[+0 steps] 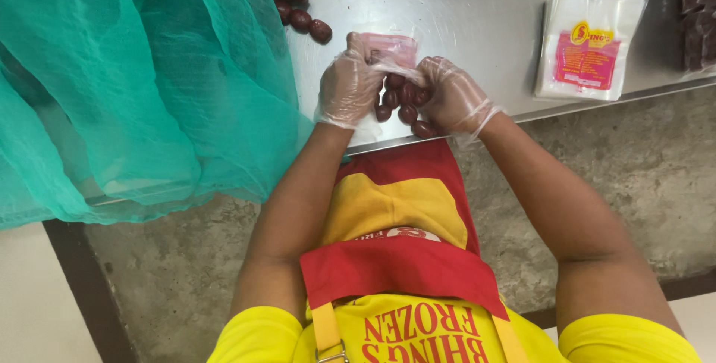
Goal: The person picks up a link of sausages, counts them, and places them into a clear plastic bag on a metal table, then seals the bag with tape.
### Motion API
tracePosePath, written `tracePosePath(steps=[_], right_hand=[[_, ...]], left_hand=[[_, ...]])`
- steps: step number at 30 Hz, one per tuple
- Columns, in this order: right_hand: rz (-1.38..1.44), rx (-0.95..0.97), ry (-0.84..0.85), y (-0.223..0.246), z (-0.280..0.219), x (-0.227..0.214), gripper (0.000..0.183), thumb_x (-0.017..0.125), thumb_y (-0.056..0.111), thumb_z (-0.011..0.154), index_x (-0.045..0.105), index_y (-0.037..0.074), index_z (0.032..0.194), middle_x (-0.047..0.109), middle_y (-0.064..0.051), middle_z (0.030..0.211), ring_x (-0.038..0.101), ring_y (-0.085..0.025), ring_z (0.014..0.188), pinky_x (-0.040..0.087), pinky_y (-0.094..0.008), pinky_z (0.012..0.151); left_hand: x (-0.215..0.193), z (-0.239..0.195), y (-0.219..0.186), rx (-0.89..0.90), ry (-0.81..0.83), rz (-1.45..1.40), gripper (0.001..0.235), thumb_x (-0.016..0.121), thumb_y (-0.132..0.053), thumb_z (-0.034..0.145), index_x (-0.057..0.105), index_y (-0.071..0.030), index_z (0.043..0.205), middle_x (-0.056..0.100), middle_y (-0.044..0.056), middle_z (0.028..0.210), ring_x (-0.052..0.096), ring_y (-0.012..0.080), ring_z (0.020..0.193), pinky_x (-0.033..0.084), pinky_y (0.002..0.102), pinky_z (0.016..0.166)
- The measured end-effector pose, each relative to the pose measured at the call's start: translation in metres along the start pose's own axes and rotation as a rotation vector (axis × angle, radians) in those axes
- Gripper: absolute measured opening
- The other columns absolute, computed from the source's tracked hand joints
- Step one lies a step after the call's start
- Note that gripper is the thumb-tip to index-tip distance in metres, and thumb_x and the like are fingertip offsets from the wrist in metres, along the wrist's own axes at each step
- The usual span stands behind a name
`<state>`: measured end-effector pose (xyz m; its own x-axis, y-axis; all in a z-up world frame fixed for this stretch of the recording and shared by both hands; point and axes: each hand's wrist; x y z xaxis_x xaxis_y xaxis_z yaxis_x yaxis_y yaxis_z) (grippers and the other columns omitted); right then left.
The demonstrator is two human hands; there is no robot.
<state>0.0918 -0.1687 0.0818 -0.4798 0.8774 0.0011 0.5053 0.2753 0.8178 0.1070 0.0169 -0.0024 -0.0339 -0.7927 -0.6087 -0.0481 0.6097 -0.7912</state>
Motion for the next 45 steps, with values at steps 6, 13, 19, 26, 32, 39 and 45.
tracePosePath(steps=[6,13,19,26,32,39,45], right_hand=[[-0.246,-0.261,-0.273,-0.034,0.013,-0.02,0.024,0.081,-0.006,0.076,0.063,0.005,0.088,0.072,-0.007,0.076,0.068,-0.015,0.062,0.058,-0.027,0.05],[-0.646,-0.572,-0.606,-0.079,0.04,-0.024,0.015,0.076,0.009,0.087,0.065,0.003,0.08,0.069,-0.014,0.076,0.068,-0.026,0.072,0.055,-0.039,0.063],[-0.635,-0.439,-0.406,-0.046,0.017,-0.026,0.021,0.067,0.017,0.089,0.071,0.002,0.103,0.071,-0.012,0.082,0.071,-0.023,0.073,0.059,-0.036,0.068],[-0.652,-0.432,-0.412,-0.032,-0.004,0.0,0.036,0.094,0.015,0.072,0.068,0.002,0.094,0.069,-0.009,0.078,0.066,-0.018,0.069,0.055,-0.033,0.063],[-0.372,-0.404,-0.645,-0.057,0.017,0.011,0.045,0.092,0.014,0.075,0.049,0.009,0.089,0.063,-0.001,0.076,0.06,-0.01,0.071,0.056,-0.031,0.062],[-0.527,-0.31,-0.729,-0.041,0.017,0.016,0.039,0.087,0.012,0.083,0.049,0.009,0.086,0.067,-0.008,0.079,0.064,-0.014,0.065,0.055,-0.029,0.054],[-0.159,-0.238,-0.257,-0.04,-0.015,-0.01,0.051,0.085,0.015,0.073,0.055,0.015,0.114,0.069,-0.004,0.11,0.074,-0.022,0.082,0.063,-0.035,0.07]], left_hand=[[-0.007,-0.015,0.002,0.25,0.053,-0.085,0.027,0.054,-0.029,0.105,0.067,-0.006,0.107,0.069,0.017,0.087,0.068,0.0362,0.08,0.054,0.049,0.075],[-0.023,-0.035,-0.028,0.358,0.079,0.149,0.05,0.071,-0.035,0.078,0.064,-0.006,0.117,0.069,0.018,0.098,0.067,0.0375,0.089,0.053,0.05,0.081],[-0.01,-0.022,-0.045,0.204,0.123,0.444,0.055,0.073,-0.041,0.073,0.063,-0.005,0.114,0.068,0.021,0.099,0.068,0.0364,0.088,0.054,0.05,0.078],[-0.011,-0.006,-0.021,0.118,0.008,0.094,0.055,0.082,-0.06,0.07,0.066,-0.01,0.087,0.072,0.013,0.076,0.072,0.0323,0.068,0.057,0.044,0.061],[-0.001,-0.014,-0.003,0.085,-0.02,0.152,0.053,0.078,-0.065,0.084,0.065,-0.013,0.084,0.072,0.012,0.077,0.07,0.0319,0.071,0.055,0.046,0.065],[-0.031,-0.061,0.005,0.478,0.092,0.174,0.065,0.074,-0.049,0.089,0.053,-0.029,0.148,0.068,0.012,0.106,0.071,0.0292,0.083,0.056,0.045,0.078],[-0.045,-0.043,-0.014,0.372,0.31,0.324,0.08,0.08,-0.058,0.079,0.048,-0.04,0.15,0.067,0.014,0.111,0.069,0.0312,0.097,0.052,0.046,0.084]])
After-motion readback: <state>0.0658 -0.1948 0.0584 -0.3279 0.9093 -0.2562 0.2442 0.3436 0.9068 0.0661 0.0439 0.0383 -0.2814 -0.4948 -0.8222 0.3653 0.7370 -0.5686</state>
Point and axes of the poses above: each hand's wrist, its own z-axis towards the middle knuckle, its own x-axis out of the palm, y = z × x
